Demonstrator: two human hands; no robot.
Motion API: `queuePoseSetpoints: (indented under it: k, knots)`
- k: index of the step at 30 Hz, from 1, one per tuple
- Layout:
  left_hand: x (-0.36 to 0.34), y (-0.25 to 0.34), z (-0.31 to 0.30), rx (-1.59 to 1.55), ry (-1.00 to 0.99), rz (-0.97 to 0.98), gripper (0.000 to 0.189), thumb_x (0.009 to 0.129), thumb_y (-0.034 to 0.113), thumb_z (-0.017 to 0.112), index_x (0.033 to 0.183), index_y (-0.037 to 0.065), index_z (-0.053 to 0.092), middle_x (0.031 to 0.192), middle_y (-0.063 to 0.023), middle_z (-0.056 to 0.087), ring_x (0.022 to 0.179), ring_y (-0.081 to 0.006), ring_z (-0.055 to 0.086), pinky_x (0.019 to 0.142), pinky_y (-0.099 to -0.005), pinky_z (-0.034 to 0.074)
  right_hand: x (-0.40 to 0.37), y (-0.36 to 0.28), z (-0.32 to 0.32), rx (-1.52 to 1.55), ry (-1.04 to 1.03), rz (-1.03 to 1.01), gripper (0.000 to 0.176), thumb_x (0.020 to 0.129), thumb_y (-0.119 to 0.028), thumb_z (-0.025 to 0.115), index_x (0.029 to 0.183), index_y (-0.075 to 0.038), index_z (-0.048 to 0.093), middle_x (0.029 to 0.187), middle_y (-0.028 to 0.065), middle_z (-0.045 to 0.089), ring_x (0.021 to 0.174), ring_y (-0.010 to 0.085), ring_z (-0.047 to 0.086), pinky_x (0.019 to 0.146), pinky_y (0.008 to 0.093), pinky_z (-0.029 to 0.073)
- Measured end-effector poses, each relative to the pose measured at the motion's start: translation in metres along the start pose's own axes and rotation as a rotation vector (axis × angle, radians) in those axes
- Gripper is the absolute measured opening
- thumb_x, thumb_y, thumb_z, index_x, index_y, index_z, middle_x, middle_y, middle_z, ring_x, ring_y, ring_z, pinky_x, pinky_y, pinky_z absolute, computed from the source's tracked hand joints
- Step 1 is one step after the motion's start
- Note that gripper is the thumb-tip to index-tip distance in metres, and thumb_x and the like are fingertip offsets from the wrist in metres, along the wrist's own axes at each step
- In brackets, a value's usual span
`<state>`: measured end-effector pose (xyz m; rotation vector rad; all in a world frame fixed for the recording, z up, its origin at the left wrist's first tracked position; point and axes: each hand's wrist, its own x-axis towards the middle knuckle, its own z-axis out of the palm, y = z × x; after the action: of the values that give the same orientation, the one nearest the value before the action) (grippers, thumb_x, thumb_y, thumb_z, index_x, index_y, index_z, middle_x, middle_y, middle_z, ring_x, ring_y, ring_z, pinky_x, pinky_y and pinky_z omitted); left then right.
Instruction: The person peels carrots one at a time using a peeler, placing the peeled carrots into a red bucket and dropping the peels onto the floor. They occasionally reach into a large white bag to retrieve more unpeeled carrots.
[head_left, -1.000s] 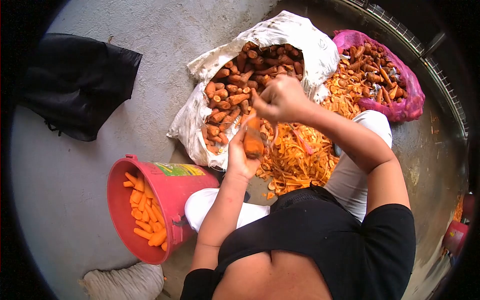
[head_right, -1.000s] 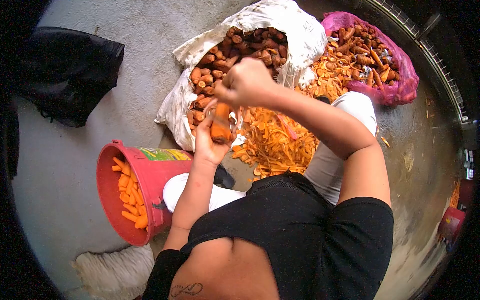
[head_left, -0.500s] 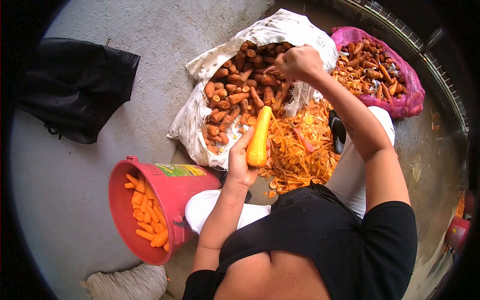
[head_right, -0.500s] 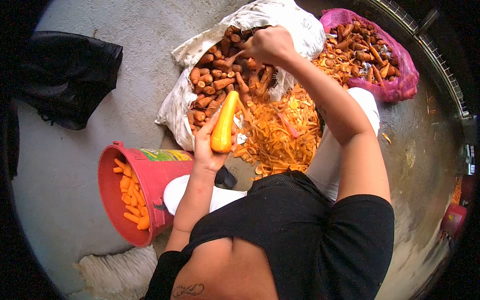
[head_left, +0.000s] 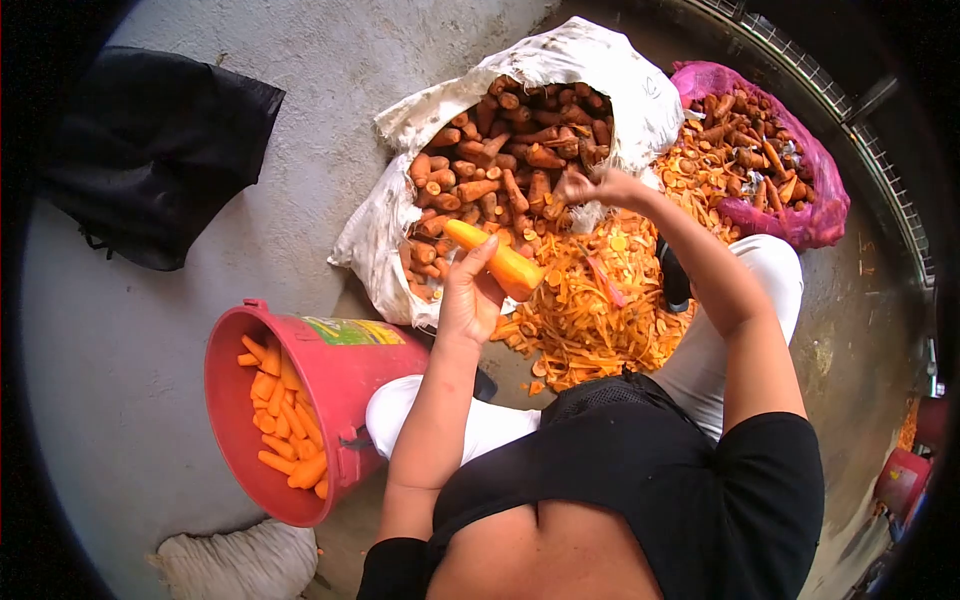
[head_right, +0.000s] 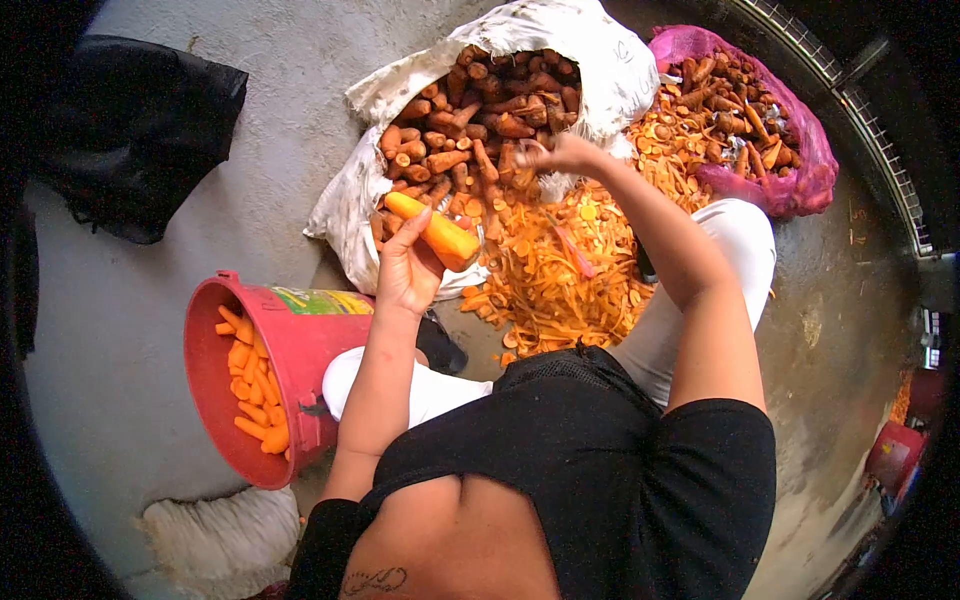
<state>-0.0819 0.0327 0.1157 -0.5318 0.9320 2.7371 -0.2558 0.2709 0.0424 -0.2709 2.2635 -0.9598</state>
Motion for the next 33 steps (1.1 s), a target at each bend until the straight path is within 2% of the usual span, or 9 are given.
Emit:
queuePoseSetpoints:
  k: [4,6,10,12,15,22,26,28,33]
  knots:
    - [0.002,0.003,0.005,0.040,0.100,0.067,0.030,0.084,0.010,0.066,0.106,0.001,0.049,0.099,-0.0108,0.057,0.095,-0.0292,0.064,0.083,-0.0417,0.054,0.027,0.084,0.070,-0.436,-0.074,0.263,0.056,0.066,-0.060,0.074,0.080,-0.006,0.069,0.072,0.0116,0.064,0.067,0.0147,0.061,0.059,0.0277,0.049]
    - [0.006,0.002,0.005,0.054,0.117,0.107,0.033,0.084,0.008,0.066,0.110,0.000,0.047,0.100,-0.0117,0.056,0.096,-0.0291,0.063,0.083,-0.0417,0.054,0.022,0.129,0.106,-0.303,-0.021,0.167,0.063,0.064,-0.064,0.074,0.069,-0.001,0.068,0.064,0.0108,0.062,0.058,0.0213,0.059,0.055,0.0346,0.047]
    - [0.012,-0.001,0.006,0.094,0.107,0.192,0.036,0.085,0.004,0.063,0.115,-0.001,0.044,0.102,-0.0124,0.055,0.103,-0.0292,0.060,0.087,-0.0415,0.052,-0.007,0.160,0.157,-0.404,0.072,0.447,0.065,0.069,-0.065,0.068,0.080,-0.001,0.066,0.078,0.0169,0.067,0.075,0.0294,0.067,0.064,0.0384,0.052]
    - [0.011,-0.001,0.010,0.095,0.094,0.189,0.033,0.087,0.005,0.062,0.116,0.000,0.046,0.106,-0.0133,0.056,0.108,-0.0277,0.058,0.090,-0.0420,0.050,-0.010,0.178,0.178,-0.543,0.130,0.369,0.062,0.074,-0.060,0.066,0.094,-0.001,0.062,0.090,0.0172,0.067,0.085,0.0310,0.066,0.070,0.0396,0.053]
    - [0.007,-0.005,0.013,0.093,0.059,0.185,0.030,0.087,0.012,0.065,0.112,0.003,0.051,0.109,-0.0123,0.057,0.107,-0.0260,0.058,0.090,-0.0429,0.050,-0.007,0.175,0.175,-0.425,0.098,0.414,0.042,0.082,-0.036,0.065,0.104,-0.001,0.058,0.104,0.0173,0.065,0.093,0.0330,0.065,0.073,0.0405,0.053]
    - [0.010,-0.004,0.011,0.234,0.272,0.230,0.032,0.085,0.025,0.070,0.104,0.004,0.056,0.100,-0.0078,0.060,0.095,-0.0208,0.063,0.077,-0.0411,0.056,-0.004,0.171,0.158,-0.347,-0.157,0.434,0.029,0.078,-0.028,0.066,0.088,0.000,0.065,0.078,0.0179,0.066,0.078,0.0338,0.066,0.069,0.0405,0.051]
    - [0.009,0.002,0.009,0.327,0.283,0.329,0.033,0.084,0.027,0.070,0.103,0.003,0.057,0.094,-0.0068,0.061,0.085,-0.0176,0.064,0.065,-0.0347,0.060,-0.017,0.147,0.123,-0.017,-0.314,0.530,0.046,0.075,-0.042,0.070,0.076,0.003,0.064,0.068,0.0124,0.062,0.058,0.0266,0.057,0.057,0.0360,0.046]
    - [0.006,0.006,0.007,0.336,0.274,0.347,0.032,0.085,0.027,0.070,0.102,0.002,0.057,0.094,-0.0069,0.061,0.084,-0.0173,0.064,0.064,-0.0338,0.060,-0.036,0.109,0.095,-0.256,-0.445,0.465,0.043,0.075,-0.040,0.070,0.104,-0.007,0.067,0.078,0.0079,0.062,0.054,0.0218,0.050,0.053,0.0353,0.041]
    - [0.004,0.012,-0.001,0.092,0.176,0.284,0.036,0.083,0.028,0.071,0.105,0.005,0.055,0.102,-0.0087,0.058,0.093,-0.0204,0.062,0.072,-0.0365,0.060,-0.053,0.077,0.067,-0.928,-0.536,0.150,0.040,0.080,-0.040,0.064,0.099,-0.005,0.068,0.085,0.0086,0.069,0.068,0.0213,0.064,0.066,0.0330,0.051]
